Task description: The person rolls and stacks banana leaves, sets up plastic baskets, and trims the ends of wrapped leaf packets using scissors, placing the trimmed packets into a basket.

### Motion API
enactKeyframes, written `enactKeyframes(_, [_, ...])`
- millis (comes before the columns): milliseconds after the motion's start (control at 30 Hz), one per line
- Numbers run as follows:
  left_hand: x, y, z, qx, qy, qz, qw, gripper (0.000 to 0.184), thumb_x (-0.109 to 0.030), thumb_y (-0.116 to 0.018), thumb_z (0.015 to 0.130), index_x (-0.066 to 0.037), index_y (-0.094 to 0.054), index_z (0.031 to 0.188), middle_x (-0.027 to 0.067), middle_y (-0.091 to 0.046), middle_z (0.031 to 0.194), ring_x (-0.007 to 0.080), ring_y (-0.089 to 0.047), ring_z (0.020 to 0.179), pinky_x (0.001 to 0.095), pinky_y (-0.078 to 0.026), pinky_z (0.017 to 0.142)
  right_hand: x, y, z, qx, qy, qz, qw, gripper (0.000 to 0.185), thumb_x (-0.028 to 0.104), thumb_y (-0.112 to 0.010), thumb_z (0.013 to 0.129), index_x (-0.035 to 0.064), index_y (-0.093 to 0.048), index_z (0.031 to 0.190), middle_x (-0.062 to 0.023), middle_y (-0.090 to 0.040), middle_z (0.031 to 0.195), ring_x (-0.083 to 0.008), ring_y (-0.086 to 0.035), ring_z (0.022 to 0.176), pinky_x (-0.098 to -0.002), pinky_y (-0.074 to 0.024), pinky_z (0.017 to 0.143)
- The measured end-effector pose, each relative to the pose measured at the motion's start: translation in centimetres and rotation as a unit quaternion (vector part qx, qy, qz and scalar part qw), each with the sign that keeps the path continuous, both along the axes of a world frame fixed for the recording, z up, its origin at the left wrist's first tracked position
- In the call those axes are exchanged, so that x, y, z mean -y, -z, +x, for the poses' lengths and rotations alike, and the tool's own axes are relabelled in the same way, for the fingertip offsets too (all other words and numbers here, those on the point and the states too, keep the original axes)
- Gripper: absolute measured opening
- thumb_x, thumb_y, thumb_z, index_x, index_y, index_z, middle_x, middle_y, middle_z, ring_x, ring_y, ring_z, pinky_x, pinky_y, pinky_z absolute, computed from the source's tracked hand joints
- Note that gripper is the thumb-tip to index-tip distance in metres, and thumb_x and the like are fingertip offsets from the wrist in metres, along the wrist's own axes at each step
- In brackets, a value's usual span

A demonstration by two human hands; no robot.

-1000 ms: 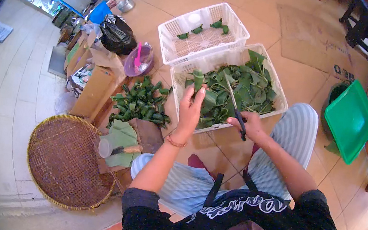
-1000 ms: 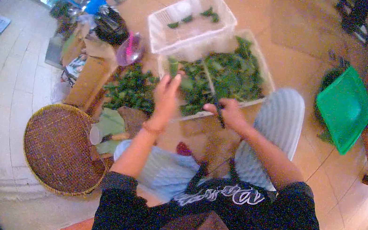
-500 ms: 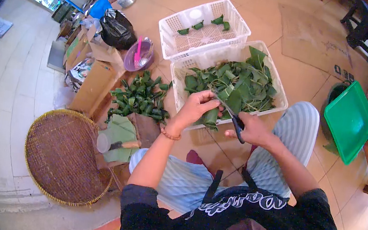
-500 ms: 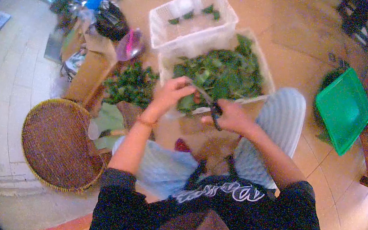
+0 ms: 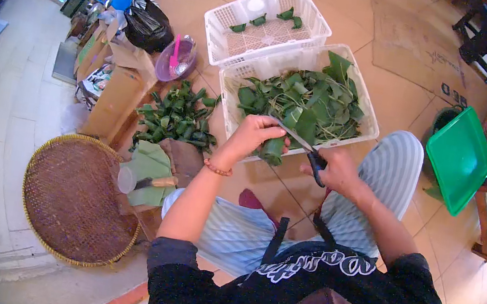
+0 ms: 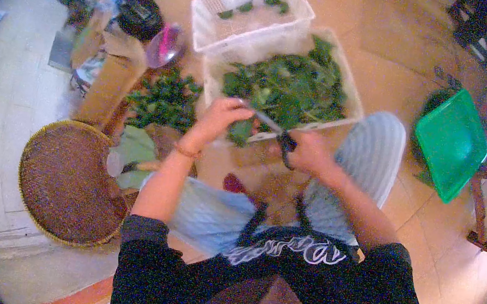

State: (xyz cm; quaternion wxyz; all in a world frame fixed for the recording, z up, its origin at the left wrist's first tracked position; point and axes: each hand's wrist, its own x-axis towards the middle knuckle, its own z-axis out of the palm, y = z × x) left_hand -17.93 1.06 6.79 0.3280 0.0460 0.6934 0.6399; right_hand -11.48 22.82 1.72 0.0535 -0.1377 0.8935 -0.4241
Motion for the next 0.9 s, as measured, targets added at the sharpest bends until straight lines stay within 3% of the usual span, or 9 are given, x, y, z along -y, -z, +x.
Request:
enactKeyframes(233, [-0.3,2.0,0.9,0.074,0.061,-0.011,0.995,0.017,-0.009,-0.055,0.08,0.004,-0.06,0.089,0.0117,-0.064,0.079,0.0183,-0.063,0.068,0.0271,-0.051,0.06,-0.5,2.7,4.1,0.062,0.021,-0.005,0.998,0.047,0.043,-0.071,0.064,-0.0001,-0.054,0.062,-0.0145,-0.048,0.051,-0.0279,-0.046,0.047,-0.0377,-0.0379,0.048])
enactKeyframes(367, [-0.8,2.7,1.3,0.037,0.084,-0.039,0.995,0.017,-0.011,-0.056,0.079,0.004,-0.061,0.088,0.0107,-0.064,0.078,0.0171,-0.063,0.067,0.0254,-0.051,0.057,-0.8,2.9,4.2,0.126,0.006,0.004,0.992,0.048,0.042,-0.074,0.062,-0.0013,-0.053,0.063,-0.0136,-0.049,0.054,-0.0257,-0.047,0.053,-0.0357,-0.0374,0.051])
enactKeyframes(467, [-1.4,2.0,1.6,-0.023,0.111,-0.073,0.991,0.017,-0.011,-0.056,0.08,0.004,-0.061,0.086,0.0102,-0.064,0.076,0.0169,-0.063,0.067,0.0255,-0.051,0.057,-0.1,1.8,4.0,0.108,0.022,-0.022,0.994,0.048,0.041,-0.074,0.061,-0.0021,-0.052,0.064,-0.0132,-0.048,0.055,-0.0242,-0.047,0.054,-0.0351,-0.0364,0.052])
enactKeyframes(767, [-0.9,5.2,1.6,0.197,0.038,0.064,0.978,0.017,-0.015,-0.057,0.08,0.001,-0.061,0.082,0.0075,-0.064,0.078,0.0146,-0.062,0.065,0.0279,-0.051,0.054,-0.8,3.8,3.7,0.149,0.035,-0.018,0.988,0.046,0.037,-0.071,0.066,-0.0015,-0.048,0.059,-0.0115,-0.045,0.052,-0.0236,-0.041,0.046,-0.0351,-0.0335,0.046])
enactKeyframes(867, [0.6,7.5,-0.7,0.129,0.064,-0.085,0.986,0.019,-0.019,-0.057,0.08,0.0,-0.06,0.079,0.0064,-0.062,0.085,0.0146,-0.06,0.07,0.0289,-0.051,0.056,-0.2,3.0,3.0,0.141,0.08,-0.039,0.986,0.046,0.038,-0.071,0.066,-0.0011,-0.048,0.058,-0.0118,-0.045,0.052,-0.0231,-0.04,0.045,-0.0352,-0.0332,0.046])
enactKeyframes(900, [1.7,8.5,-2.1,0.014,0.072,-0.087,0.994,0.02,-0.02,-0.057,0.08,-0.001,-0.061,0.079,0.0065,-0.061,0.089,0.0147,-0.059,0.074,0.0294,-0.052,0.057,0.0,2.6,2.7,0.152,0.086,-0.053,0.983,0.046,0.038,-0.071,0.066,-0.0012,-0.048,0.058,-0.0117,-0.044,0.051,-0.0232,-0.04,0.046,-0.0354,-0.0333,0.046])
